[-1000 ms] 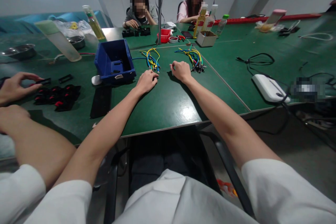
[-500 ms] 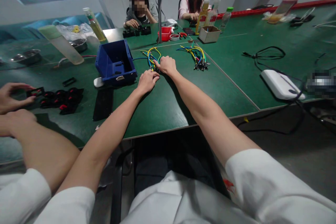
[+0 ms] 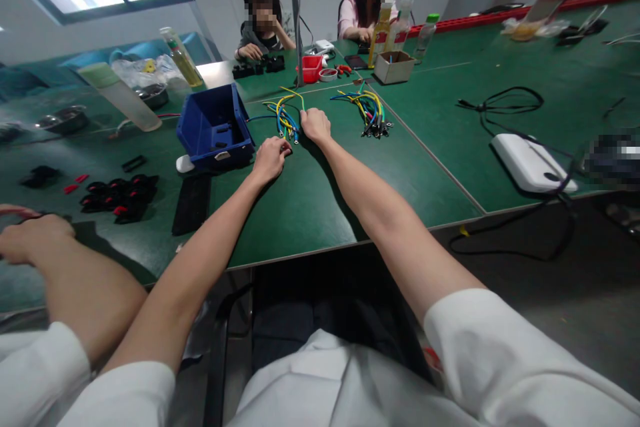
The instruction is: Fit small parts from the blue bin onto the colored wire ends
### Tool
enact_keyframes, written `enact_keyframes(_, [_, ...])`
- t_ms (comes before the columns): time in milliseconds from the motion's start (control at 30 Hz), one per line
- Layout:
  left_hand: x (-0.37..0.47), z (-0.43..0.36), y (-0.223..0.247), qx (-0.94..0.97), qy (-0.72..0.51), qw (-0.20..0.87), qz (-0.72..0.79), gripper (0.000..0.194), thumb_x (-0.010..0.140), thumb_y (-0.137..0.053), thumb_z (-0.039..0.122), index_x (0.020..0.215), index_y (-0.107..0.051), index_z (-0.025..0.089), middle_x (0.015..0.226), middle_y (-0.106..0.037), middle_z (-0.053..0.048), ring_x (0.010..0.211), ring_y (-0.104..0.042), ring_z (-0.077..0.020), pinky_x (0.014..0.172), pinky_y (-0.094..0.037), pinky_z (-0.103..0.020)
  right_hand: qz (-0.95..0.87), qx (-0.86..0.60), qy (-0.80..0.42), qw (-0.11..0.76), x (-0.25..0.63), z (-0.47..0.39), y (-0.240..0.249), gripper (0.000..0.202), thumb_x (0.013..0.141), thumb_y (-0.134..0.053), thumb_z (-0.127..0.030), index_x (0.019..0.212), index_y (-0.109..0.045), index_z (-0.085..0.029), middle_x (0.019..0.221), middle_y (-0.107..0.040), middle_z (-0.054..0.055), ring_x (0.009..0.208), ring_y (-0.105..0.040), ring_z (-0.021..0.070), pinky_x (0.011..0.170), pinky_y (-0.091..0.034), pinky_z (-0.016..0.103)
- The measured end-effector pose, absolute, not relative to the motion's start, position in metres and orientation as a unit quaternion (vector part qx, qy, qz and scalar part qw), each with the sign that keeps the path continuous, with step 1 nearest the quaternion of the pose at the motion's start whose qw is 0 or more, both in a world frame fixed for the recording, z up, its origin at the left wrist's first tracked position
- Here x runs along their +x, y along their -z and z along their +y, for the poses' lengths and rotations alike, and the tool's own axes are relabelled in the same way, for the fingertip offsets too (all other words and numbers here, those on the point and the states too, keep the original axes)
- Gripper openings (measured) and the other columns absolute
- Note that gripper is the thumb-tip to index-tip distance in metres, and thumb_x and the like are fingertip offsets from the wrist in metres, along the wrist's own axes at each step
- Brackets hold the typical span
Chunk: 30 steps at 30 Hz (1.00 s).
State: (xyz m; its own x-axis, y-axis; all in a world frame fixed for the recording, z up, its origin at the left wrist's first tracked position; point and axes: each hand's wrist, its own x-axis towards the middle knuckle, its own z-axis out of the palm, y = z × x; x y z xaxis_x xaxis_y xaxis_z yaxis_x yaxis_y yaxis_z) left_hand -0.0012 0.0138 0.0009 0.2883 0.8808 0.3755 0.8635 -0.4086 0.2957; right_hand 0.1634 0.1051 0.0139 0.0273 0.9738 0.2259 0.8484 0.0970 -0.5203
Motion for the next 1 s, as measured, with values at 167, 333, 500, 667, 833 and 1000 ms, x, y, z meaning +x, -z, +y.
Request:
enact_keyframes(167, [0.0, 0.011, -0.002, 0.799, -0.237, -0.012, 0.553, 0.014, 0.092, -0.057, 0.023, 0.095, -0.07, 0.02, 0.1, -0.067, -0.009, 0.098, -0.059, -0.0244, 0.087, -0.046, -0.036, -0.656, -0.668, -0.144, 0.322, 0.172, 0.104, -0.013, 0.053, 0.105, -0.022, -0.043, 0.114, -0.065, -0.014, 0.117, -0.068, 0.019, 0.107, -0.064, 0.0284, 0.087, -0.045, 0.035])
enact_keyframes(333, [0.001, 0.009, -0.004, 0.796, -0.221, -0.013, 0.564, 0.017, 0.093, -0.055, 0.022, 0.097, -0.071, 0.02, 0.103, -0.068, -0.009, 0.098, -0.06, -0.0237, 0.087, -0.046, -0.034, -0.618, -0.649, -0.161, 0.413, 0.176, 0.098, -0.01, 0.047, 0.105, -0.03, -0.041, 0.103, -0.067, -0.012, 0.107, -0.071, 0.019, 0.102, -0.065, 0.0267, 0.088, -0.044, 0.033])
enact_keyframes(500, [0.001, 0.011, -0.004, 0.791, -0.216, -0.004, 0.573, 0.019, 0.093, -0.053, 0.022, 0.1, -0.071, 0.021, 0.106, -0.068, -0.009, 0.099, -0.061, -0.0233, 0.088, -0.046, -0.034, -0.602, -0.636, -0.182, 0.447, 0.178, 0.08, -0.013, 0.038, 0.103, -0.039, -0.04, 0.092, -0.065, -0.015, 0.097, -0.071, 0.015, 0.096, -0.065, 0.0251, 0.088, -0.044, 0.032])
enact_keyframes(667, [0.001, 0.012, -0.004, 0.766, -0.214, -0.011, 0.606, 0.019, 0.094, -0.052, 0.024, 0.102, -0.069, 0.021, 0.111, -0.067, -0.01, 0.105, -0.06, -0.0257, 0.09, -0.047, -0.036, -0.596, -0.613, -0.213, 0.472, 0.182, 0.057, -0.015, 0.03, 0.102, -0.043, -0.038, 0.086, -0.061, -0.019, 0.088, -0.07, 0.01, 0.09, -0.067, 0.0221, 0.086, -0.046, 0.03])
enact_keyframes(833, [0.003, 0.01, -0.002, 0.771, -0.229, -0.024, 0.594, 0.018, 0.094, -0.051, 0.021, 0.103, -0.066, 0.02, 0.108, -0.068, -0.011, 0.105, -0.06, -0.0266, 0.09, -0.046, -0.037, -0.604, -0.592, -0.237, 0.478, 0.186, 0.039, -0.01, 0.028, 0.101, -0.045, -0.038, 0.082, -0.057, -0.02, 0.077, -0.068, 0.005, 0.071, -0.066, 0.0181, 0.078, -0.049, 0.03])
enact_keyframes(1000, [0.003, 0.007, -0.004, 0.773, -0.237, -0.032, 0.587, 0.017, 0.094, -0.05, 0.02, 0.101, -0.066, 0.019, 0.104, -0.069, -0.012, 0.102, -0.062, -0.0281, 0.086, -0.047, -0.038, -0.598, -0.579, -0.252, 0.493, 0.188, 0.029, -0.004, 0.025, 0.098, -0.05, -0.04, 0.084, -0.055, -0.02, 0.068, -0.066, 0.0, 0.047, -0.057, 0.012, 0.065, -0.05, 0.027])
